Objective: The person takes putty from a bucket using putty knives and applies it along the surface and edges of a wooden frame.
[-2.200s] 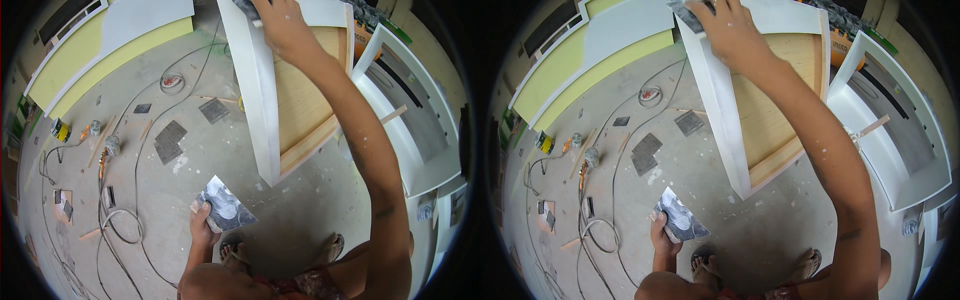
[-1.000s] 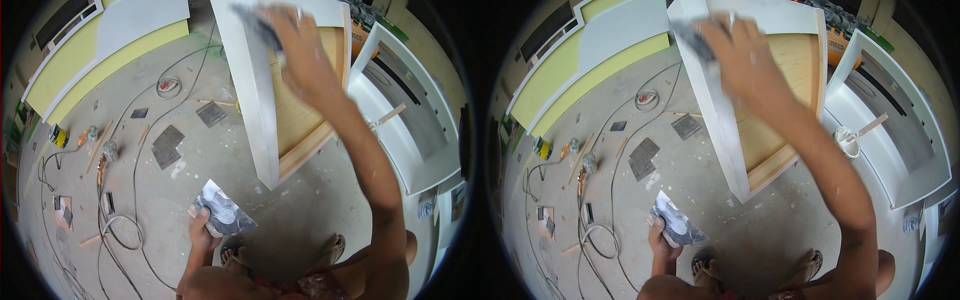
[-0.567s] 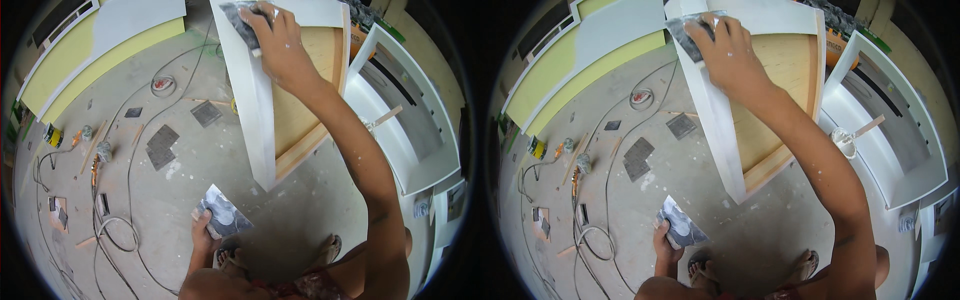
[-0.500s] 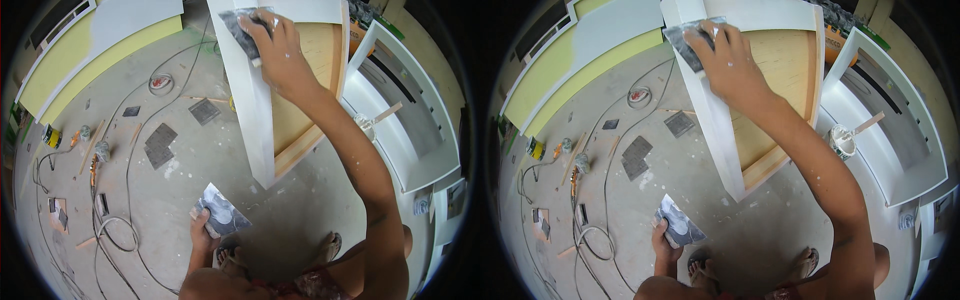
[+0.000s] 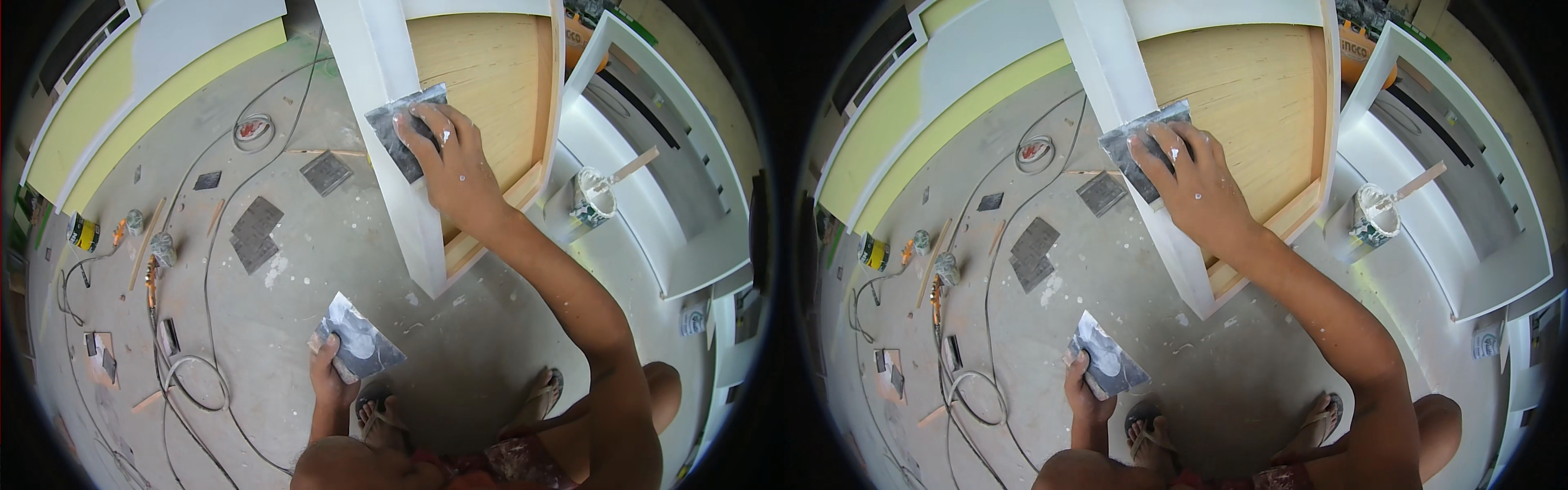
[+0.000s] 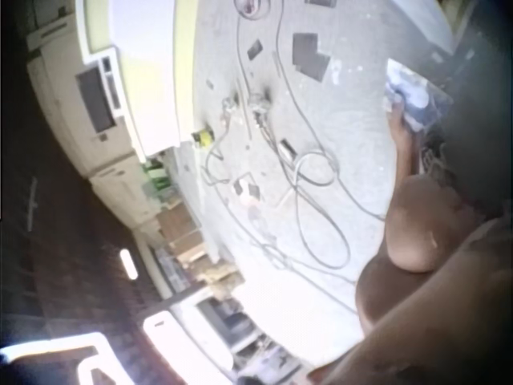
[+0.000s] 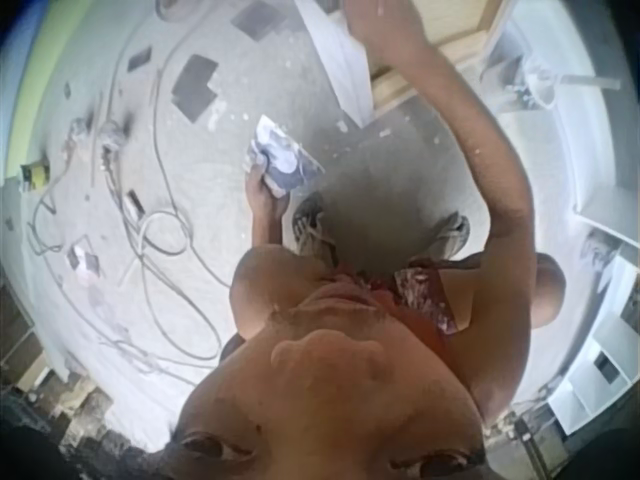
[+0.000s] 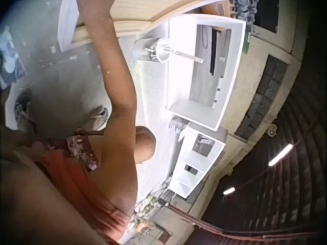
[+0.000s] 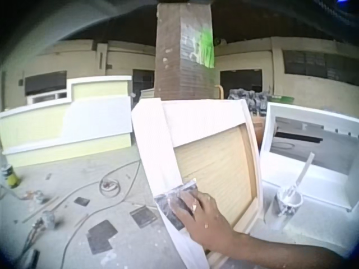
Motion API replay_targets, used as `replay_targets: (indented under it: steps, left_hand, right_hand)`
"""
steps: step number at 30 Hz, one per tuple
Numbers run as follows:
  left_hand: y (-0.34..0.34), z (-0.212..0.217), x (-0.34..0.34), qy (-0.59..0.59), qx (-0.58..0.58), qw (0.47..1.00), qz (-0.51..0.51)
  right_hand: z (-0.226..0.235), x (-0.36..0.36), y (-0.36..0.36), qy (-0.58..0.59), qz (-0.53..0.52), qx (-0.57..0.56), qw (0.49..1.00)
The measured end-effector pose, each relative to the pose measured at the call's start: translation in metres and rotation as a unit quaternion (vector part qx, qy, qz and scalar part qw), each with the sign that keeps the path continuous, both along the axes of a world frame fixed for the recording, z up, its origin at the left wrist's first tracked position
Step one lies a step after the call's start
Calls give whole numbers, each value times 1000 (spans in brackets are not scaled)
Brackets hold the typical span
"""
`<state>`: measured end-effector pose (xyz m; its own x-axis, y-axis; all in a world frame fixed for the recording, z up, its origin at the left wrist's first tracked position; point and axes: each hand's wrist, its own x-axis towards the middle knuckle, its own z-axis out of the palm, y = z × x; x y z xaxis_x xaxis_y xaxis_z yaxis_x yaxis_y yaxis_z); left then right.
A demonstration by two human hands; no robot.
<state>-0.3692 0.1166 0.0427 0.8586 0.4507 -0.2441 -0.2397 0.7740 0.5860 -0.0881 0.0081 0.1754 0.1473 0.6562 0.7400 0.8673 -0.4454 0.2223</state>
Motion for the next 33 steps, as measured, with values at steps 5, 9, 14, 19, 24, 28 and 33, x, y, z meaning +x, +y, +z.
replay_targets:
  steps: [5,9,14,19,24,28,33]
  left_hand:
    - [-6,2,5,21,3,1000,18]
    - [-7,2,11,20,-2,1000,4]
    - [-9,23,21,-33,-79,996,-20]
    - [-18,38,22,18,-41,998,-42]
    - [-16,49,-1,-7,136,991,15]
    - [2,44,11,-31,30,999,-15]
    - [7,46,23,28,-77,996,-25]
  right_hand:
    - [-13,-7,-8,25,13,1,1000]
    - [-16,-22,-23,46,14,-19,999]
    - [-11,-86,-61,271,89,-82,955]
    - [-22,-154,-51,410,413,35,812]
    - [-66,-120,-61,363,171,-194,895]
    - [-28,-116,-58,672,159,98,717]
    - [11,-110,-82,772,261,-14,580]
